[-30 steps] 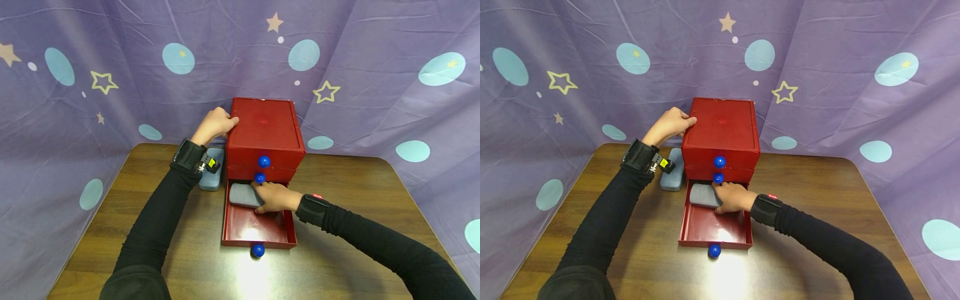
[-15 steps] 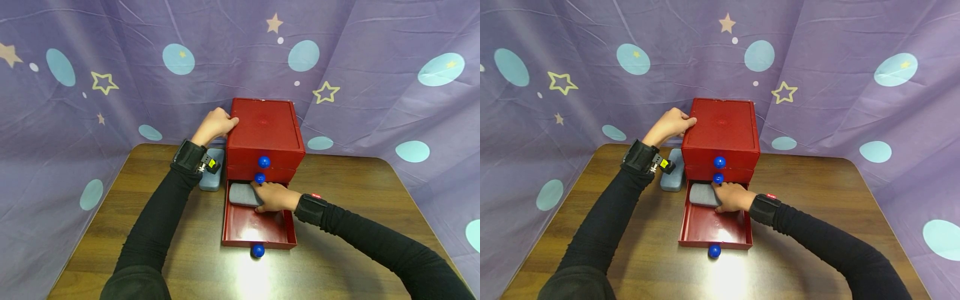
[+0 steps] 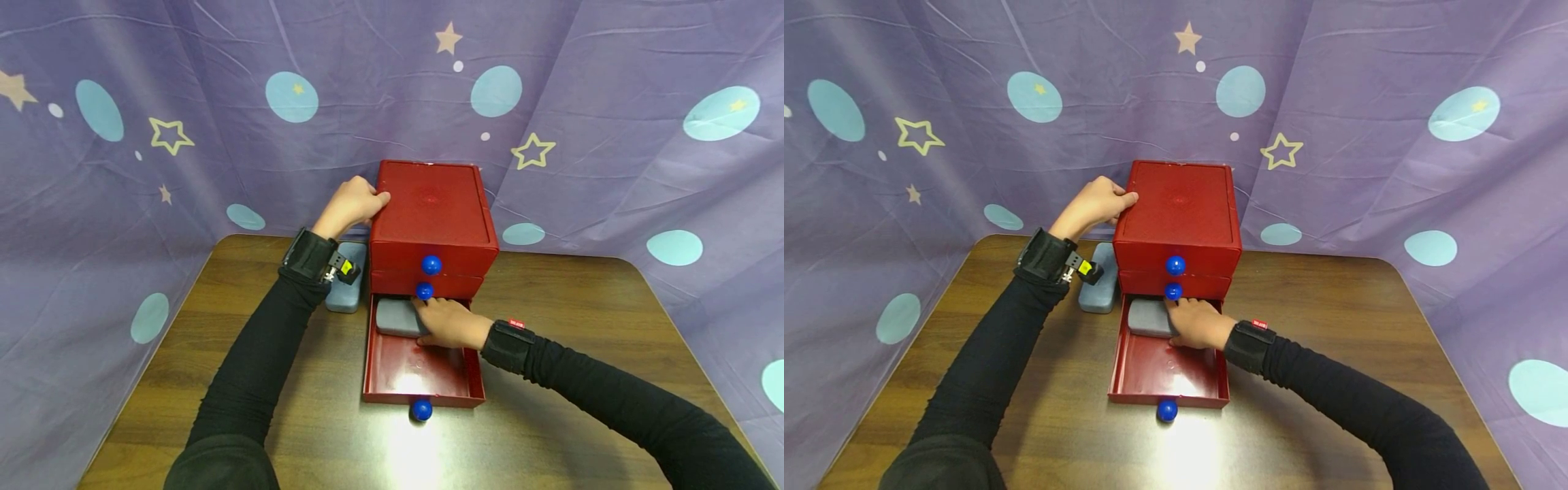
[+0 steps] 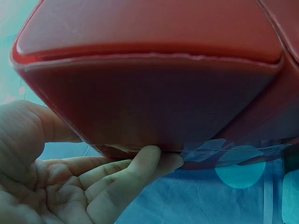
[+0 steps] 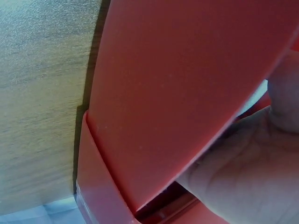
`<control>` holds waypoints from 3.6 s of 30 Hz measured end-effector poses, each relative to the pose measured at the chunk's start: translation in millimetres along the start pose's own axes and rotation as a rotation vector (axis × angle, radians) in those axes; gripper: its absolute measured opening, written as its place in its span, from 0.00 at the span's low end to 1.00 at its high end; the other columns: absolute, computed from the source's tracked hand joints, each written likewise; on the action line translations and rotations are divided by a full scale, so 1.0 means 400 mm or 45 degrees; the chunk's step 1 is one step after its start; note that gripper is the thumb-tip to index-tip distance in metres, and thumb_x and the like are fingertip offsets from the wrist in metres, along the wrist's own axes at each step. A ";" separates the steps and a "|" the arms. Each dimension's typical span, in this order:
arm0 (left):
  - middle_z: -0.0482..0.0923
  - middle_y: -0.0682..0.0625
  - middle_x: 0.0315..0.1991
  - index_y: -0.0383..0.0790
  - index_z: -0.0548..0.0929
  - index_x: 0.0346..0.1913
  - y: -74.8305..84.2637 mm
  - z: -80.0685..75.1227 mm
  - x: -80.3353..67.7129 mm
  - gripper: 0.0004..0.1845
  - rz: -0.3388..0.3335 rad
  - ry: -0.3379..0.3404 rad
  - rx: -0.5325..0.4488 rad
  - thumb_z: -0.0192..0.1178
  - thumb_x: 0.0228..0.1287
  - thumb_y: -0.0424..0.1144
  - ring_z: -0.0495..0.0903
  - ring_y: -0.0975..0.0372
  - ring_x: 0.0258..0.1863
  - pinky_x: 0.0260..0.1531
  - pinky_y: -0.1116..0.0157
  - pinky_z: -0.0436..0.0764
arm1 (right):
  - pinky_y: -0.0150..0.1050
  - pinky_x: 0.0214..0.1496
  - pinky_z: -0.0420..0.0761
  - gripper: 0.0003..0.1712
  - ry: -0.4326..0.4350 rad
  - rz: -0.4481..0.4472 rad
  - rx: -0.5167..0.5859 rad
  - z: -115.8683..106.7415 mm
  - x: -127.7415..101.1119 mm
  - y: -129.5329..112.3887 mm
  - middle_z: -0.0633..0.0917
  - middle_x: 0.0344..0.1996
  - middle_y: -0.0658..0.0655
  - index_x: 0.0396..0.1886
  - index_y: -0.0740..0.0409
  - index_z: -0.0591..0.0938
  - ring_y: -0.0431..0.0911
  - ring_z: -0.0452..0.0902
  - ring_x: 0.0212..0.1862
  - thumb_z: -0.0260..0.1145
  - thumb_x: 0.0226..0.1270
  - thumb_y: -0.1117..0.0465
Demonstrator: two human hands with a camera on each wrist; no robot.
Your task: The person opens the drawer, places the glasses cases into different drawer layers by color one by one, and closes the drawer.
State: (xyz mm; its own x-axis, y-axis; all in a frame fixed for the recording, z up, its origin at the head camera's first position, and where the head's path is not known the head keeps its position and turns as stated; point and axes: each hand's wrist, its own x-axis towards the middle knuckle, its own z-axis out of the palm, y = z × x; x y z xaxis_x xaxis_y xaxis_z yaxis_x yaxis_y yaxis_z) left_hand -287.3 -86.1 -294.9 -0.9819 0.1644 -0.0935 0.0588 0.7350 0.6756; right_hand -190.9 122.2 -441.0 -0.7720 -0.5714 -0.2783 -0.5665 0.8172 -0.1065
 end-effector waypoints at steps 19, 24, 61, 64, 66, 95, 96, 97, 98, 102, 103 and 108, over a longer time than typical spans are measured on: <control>0.57 0.56 0.10 0.45 0.63 0.12 -0.001 0.000 -0.007 0.29 0.029 0.011 -0.014 0.54 0.77 0.43 0.75 0.62 0.16 0.21 0.69 0.71 | 0.60 0.57 0.82 0.44 -0.026 0.024 -0.028 -0.014 -0.005 -0.010 0.77 0.61 0.71 0.71 0.67 0.68 0.67 0.79 0.59 0.75 0.63 0.48; 0.58 0.56 0.10 0.44 0.64 0.12 0.002 0.002 -0.006 0.29 0.023 0.007 0.011 0.53 0.77 0.44 0.73 0.62 0.15 0.20 0.69 0.69 | 0.60 0.58 0.81 0.43 -0.081 0.076 -0.044 -0.021 -0.002 -0.022 0.76 0.63 0.72 0.70 0.66 0.68 0.67 0.78 0.60 0.75 0.63 0.50; 0.58 0.57 0.10 0.45 0.64 0.12 0.000 0.001 -0.007 0.29 0.032 0.007 -0.005 0.53 0.76 0.43 0.75 0.62 0.15 0.23 0.69 0.72 | 0.51 0.61 0.82 0.34 0.004 0.039 -0.242 -0.097 -0.117 -0.078 0.78 0.64 0.67 0.70 0.68 0.70 0.59 0.78 0.62 0.69 0.70 0.59; 0.57 0.57 0.10 0.45 0.63 0.12 0.000 0.000 -0.008 0.29 0.036 0.013 -0.004 0.53 0.76 0.43 0.75 0.63 0.15 0.22 0.69 0.73 | 0.52 0.62 0.81 0.34 -0.035 0.008 -0.156 -0.149 -0.145 -0.081 0.79 0.65 0.67 0.71 0.68 0.71 0.60 0.78 0.64 0.68 0.72 0.55; 0.56 0.57 0.10 0.45 0.63 0.12 0.002 -0.002 -0.009 0.29 0.040 0.019 0.000 0.53 0.76 0.43 0.74 0.63 0.15 0.22 0.69 0.72 | 0.51 0.61 0.82 0.34 -0.032 -0.030 -0.118 -0.186 -0.164 -0.084 0.80 0.64 0.66 0.71 0.67 0.72 0.59 0.79 0.63 0.68 0.72 0.54; 0.63 0.55 0.10 0.45 0.66 0.12 0.013 -0.003 -0.009 0.29 0.021 0.016 0.030 0.54 0.76 0.45 0.71 0.63 0.13 0.22 0.68 0.68 | 0.54 0.44 0.81 0.20 0.762 0.383 0.494 -0.458 -0.178 0.135 0.88 0.46 0.70 0.56 0.66 0.83 0.60 0.85 0.47 0.64 0.72 0.57; 0.63 0.55 0.10 0.45 0.66 0.12 0.013 -0.003 -0.009 0.29 0.019 0.020 0.027 0.54 0.76 0.45 0.70 0.63 0.13 0.22 0.68 0.68 | 0.55 0.45 0.81 0.22 0.738 0.404 0.499 -0.456 -0.174 0.141 0.88 0.46 0.71 0.58 0.67 0.82 0.61 0.85 0.47 0.64 0.72 0.57; 0.64 0.55 0.10 0.45 0.66 0.12 0.013 -0.002 -0.008 0.29 0.017 0.025 0.028 0.54 0.76 0.45 0.70 0.63 0.13 0.21 0.68 0.67 | 0.56 0.46 0.81 0.23 0.712 0.418 0.499 -0.454 -0.169 0.146 0.87 0.47 0.71 0.60 0.68 0.81 0.62 0.85 0.48 0.63 0.73 0.56; 0.64 0.55 0.10 0.45 0.66 0.12 0.012 -0.002 -0.008 0.29 0.013 0.031 0.030 0.54 0.76 0.45 0.70 0.63 0.14 0.21 0.68 0.67 | 0.56 0.47 0.81 0.25 0.687 0.428 0.498 -0.452 -0.165 0.151 0.87 0.48 0.72 0.62 0.69 0.80 0.62 0.85 0.48 0.62 0.74 0.56; 0.68 0.55 0.13 0.43 0.74 0.17 0.006 0.005 -0.010 0.25 -0.005 0.054 0.016 0.55 0.76 0.47 0.74 0.63 0.16 0.22 0.69 0.69 | 0.49 0.42 0.79 0.27 0.594 0.433 0.487 -0.437 -0.146 0.167 0.88 0.42 0.70 0.64 0.71 0.77 0.59 0.84 0.41 0.59 0.76 0.56; 0.70 0.55 0.14 0.42 0.77 0.19 0.004 0.008 -0.011 0.23 -0.006 0.058 0.006 0.56 0.75 0.47 0.76 0.62 0.18 0.22 0.69 0.71 | 0.46 0.39 0.78 0.26 0.579 0.425 0.483 -0.432 -0.142 0.171 0.88 0.39 0.68 0.63 0.72 0.77 0.57 0.84 0.39 0.59 0.77 0.56; 0.68 0.55 0.16 0.43 0.79 0.21 -0.018 0.020 -0.016 0.23 0.021 0.072 -0.021 0.56 0.75 0.50 0.73 0.62 0.21 0.24 0.68 0.69 | 0.36 0.31 0.71 0.20 0.527 0.374 0.509 -0.411 -0.123 0.182 0.83 0.24 0.59 0.46 0.70 0.85 0.50 0.79 0.29 0.55 0.80 0.57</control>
State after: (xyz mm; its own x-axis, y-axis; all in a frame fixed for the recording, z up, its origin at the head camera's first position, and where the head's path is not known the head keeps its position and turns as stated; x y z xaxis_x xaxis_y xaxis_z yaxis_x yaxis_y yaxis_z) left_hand -280.1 -87.0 -305.0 -0.9895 0.1386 -0.0412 0.0724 0.7215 0.6886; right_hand -241.6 197.5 -278.0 -0.9712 -0.2360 0.0327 -0.2250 0.8634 -0.4516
